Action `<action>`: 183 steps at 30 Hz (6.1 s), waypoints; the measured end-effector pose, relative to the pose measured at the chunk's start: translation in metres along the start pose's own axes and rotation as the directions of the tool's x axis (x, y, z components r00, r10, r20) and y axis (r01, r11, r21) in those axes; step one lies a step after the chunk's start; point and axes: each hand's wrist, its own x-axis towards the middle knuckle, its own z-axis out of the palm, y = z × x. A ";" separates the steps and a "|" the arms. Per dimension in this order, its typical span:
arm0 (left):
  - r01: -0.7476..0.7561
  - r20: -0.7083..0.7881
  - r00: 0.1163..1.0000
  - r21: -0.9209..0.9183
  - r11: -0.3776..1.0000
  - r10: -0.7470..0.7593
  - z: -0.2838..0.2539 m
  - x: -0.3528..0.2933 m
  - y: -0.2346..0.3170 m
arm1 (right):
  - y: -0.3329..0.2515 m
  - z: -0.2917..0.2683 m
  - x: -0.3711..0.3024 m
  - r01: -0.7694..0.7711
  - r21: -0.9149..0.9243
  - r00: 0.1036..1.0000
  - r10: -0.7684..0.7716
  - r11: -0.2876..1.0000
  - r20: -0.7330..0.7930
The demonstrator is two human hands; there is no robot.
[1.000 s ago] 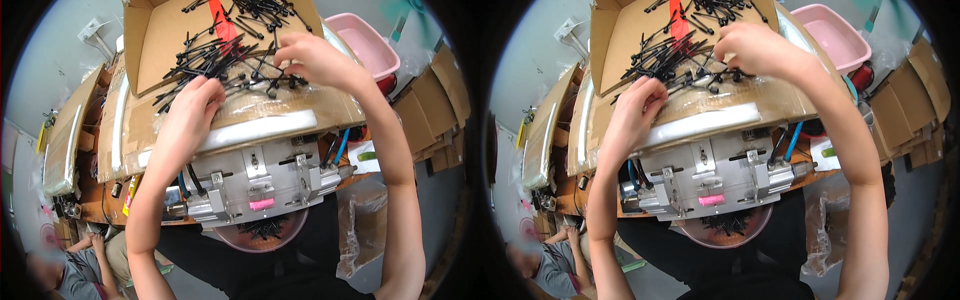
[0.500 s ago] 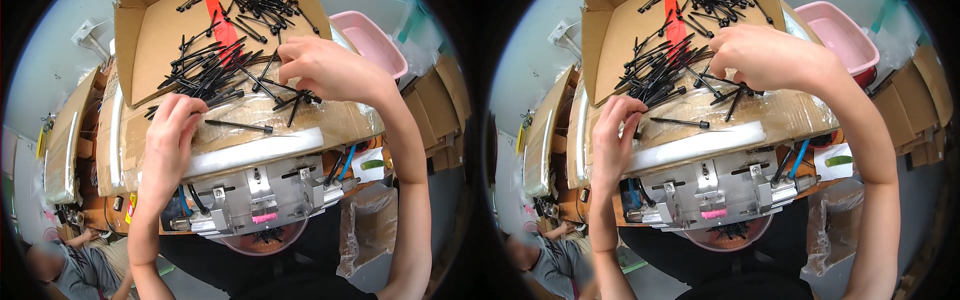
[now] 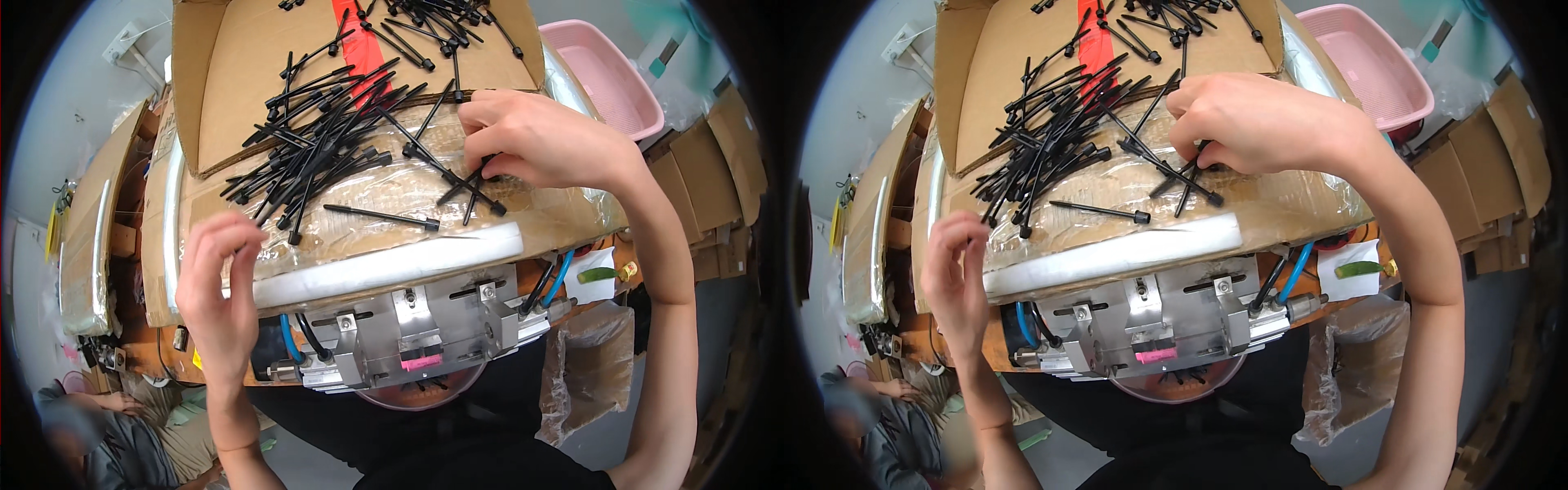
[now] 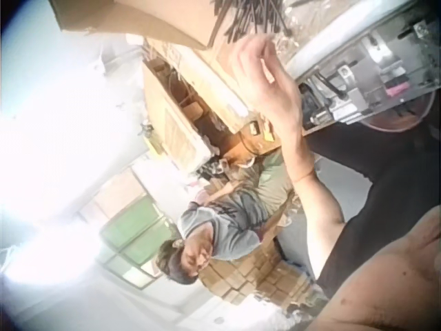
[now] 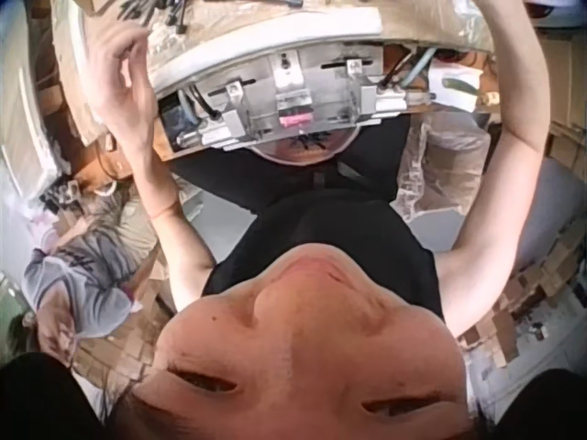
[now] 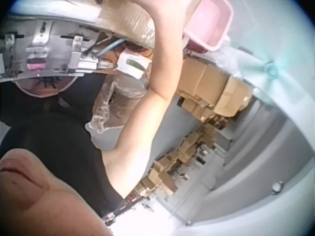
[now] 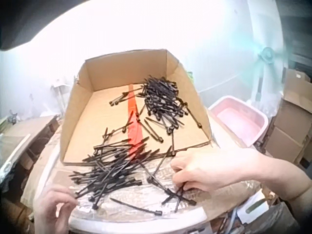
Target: The person repeatedly picks up black cable ties from a cardboard box and inserts them into a small metal jig on a workbench. They manipulate the ties within the jig and then place the processed ties into a pink bowl below. The task continues in a repetitive loop throughout the clip.
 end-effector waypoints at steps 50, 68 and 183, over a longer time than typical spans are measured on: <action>0.070 -0.243 0.966 -0.081 0.994 -0.088 0.016 -0.074 0.027 | -0.010 0.043 -0.027 -0.141 -0.184 0.905 0.051 0.973 -0.421; 0.054 -0.080 0.995 -0.112 0.992 -0.063 0.018 -0.151 0.066 | 0.073 0.101 0.006 -0.144 0.078 0.837 0.163 0.987 -0.523; 0.033 0.391 0.908 0.282 0.959 -0.147 0.085 -0.186 0.121 | -0.149 0.081 -0.103 0.167 0.710 0.439 0.593 0.684 -0.675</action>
